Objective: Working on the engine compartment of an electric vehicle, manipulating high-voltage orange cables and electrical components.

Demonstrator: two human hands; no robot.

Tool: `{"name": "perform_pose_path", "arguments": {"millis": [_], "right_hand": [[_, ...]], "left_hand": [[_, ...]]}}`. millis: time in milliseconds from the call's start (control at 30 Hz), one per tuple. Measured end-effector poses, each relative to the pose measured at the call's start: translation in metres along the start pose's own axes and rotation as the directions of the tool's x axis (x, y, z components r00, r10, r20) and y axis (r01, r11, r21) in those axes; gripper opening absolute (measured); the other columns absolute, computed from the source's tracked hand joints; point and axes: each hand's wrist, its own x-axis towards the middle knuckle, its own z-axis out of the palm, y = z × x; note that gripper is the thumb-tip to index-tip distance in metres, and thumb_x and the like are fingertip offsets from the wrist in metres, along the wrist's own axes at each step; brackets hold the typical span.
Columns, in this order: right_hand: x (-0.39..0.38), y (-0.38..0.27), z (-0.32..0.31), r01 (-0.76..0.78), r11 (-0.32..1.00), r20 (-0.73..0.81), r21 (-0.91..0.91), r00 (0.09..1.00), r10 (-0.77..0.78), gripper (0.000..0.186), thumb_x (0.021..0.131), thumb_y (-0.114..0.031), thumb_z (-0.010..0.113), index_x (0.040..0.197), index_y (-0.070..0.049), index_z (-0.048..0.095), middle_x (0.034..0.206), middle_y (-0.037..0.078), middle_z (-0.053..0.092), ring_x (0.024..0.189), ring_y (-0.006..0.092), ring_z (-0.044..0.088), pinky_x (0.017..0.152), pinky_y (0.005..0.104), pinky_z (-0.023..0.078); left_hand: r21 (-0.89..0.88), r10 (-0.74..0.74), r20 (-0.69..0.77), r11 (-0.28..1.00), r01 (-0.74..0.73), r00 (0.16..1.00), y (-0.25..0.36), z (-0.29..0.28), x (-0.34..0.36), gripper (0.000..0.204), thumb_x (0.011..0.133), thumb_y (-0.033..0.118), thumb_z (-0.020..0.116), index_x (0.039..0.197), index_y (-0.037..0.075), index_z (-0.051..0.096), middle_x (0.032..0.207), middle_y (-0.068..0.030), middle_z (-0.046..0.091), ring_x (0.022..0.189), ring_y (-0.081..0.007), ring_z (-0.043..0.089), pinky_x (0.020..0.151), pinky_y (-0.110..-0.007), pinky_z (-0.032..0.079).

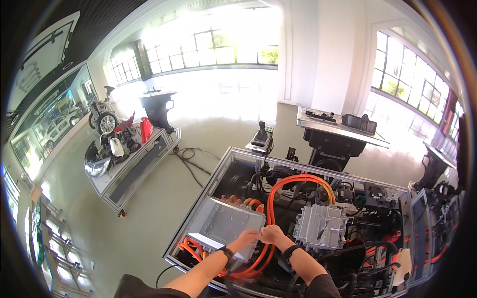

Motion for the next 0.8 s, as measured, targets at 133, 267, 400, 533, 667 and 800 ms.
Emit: {"name": "perform_pose_path", "arguments": {"millis": [133, 267, 400, 533, 667, 800], "right_hand": [[-0.003, -0.031, -0.033, -0.048, 0.999, 0.089, -0.021, 0.995, 0.05, 0.036, 0.084, -0.033, 0.053, 0.08, -0.003, 0.071, 0.081, 0.02, 0.07, 0.079, 0.0358, 0.07, 0.069, 0.0484, 0.056], [0.031, -0.031, 0.018, -0.188, 0.976, 0.045, 0.109, 0.982, 0.184, 0.036, 0.082, -0.036, 0.055, 0.087, -0.005, 0.074, 0.091, 0.019, 0.071, 0.088, 0.0364, 0.069, 0.077, 0.0475, 0.055], [0.015, -0.06, -0.037, -0.238, 0.96, 0.031, 0.146, 0.971, 0.236, 0.035, 0.082, -0.034, 0.054, 0.087, -0.007, 0.075, 0.09, 0.018, 0.071, 0.087, 0.0354, 0.07, 0.078, 0.0476, 0.054], [0.02, -0.056, -0.026, -0.27, 0.959, -0.025, 0.085, 0.962, 0.273, 0.027, 0.079, -0.023, 0.057, 0.086, -0.005, 0.075, 0.09, 0.019, 0.071, 0.087, 0.0365, 0.069, 0.077, 0.0466, 0.055], [0.018, -0.061, -0.033, -0.163, 0.985, -0.011, 0.061, 0.986, 0.164, 0.023, 0.076, -0.017, 0.06, 0.087, -0.003, 0.075, 0.089, 0.02, 0.071, 0.086, 0.0367, 0.07, 0.076, 0.0458, 0.056], [0.02, -0.065, -0.029, -0.036, 0.999, 0.063, 0.007, 0.997, 0.036, 0.022, 0.074, -0.016, 0.062, 0.085, -0.002, 0.075, 0.086, 0.02, 0.071, 0.083, 0.0373, 0.07, 0.075, 0.046, 0.057]], "left_hand": [[-0.011, 0.222, 0.164, 0.975, -0.224, 0.961, -0.021, 0.008, 0.006, 0.028, 0.09, 0.017, 0.065, 0.115, 0.004, 0.063, 0.104, -0.0013, 0.066, 0.096, -0.0103, 0.059, 0.082, -0.031, 0.051], [0.283, 0.398, 0.142, 0.861, -0.423, 0.906, -0.036, 0.0, 0.036, 0.03, 0.09, 0.018, 0.064, 0.117, 0.006, 0.062, 0.111, -0.0019, 0.066, 0.102, -0.0149, 0.061, 0.086, -0.035, 0.05], [-0.032, 0.552, 0.08, 0.833, -0.552, 0.83, -0.084, -0.04, 0.089, 0.03, 0.09, 0.018, 0.063, 0.118, 0.007, 0.063, 0.114, -0.0041, 0.066, 0.104, -0.0191, 0.062, 0.087, -0.037, 0.05], [0.733, 0.318, 0.194, 0.582, -0.352, 0.928, -0.058, -0.027, 0.07, 0.028, 0.091, 0.016, 0.059, 0.119, 0.012, 0.063, 0.116, -0.0105, 0.065, 0.109, -0.0275, 0.061, 0.091, -0.04, 0.049], [0.598, 0.31, 0.174, 0.721, -0.35, 0.935, -0.053, -0.019, 0.068, 0.028, 0.092, 0.016, 0.059, 0.119, 0.012, 0.063, 0.116, -0.0108, 0.065, 0.109, -0.0278, 0.061, 0.091, -0.04, 0.049], [0.566, 0.291, 0.175, 0.752, -0.338, 0.94, -0.054, -0.016, 0.066, 0.028, 0.092, 0.016, 0.059, 0.119, 0.012, 0.063, 0.116, -0.0112, 0.065, 0.109, -0.0281, 0.061, 0.091, -0.04, 0.049]]}}
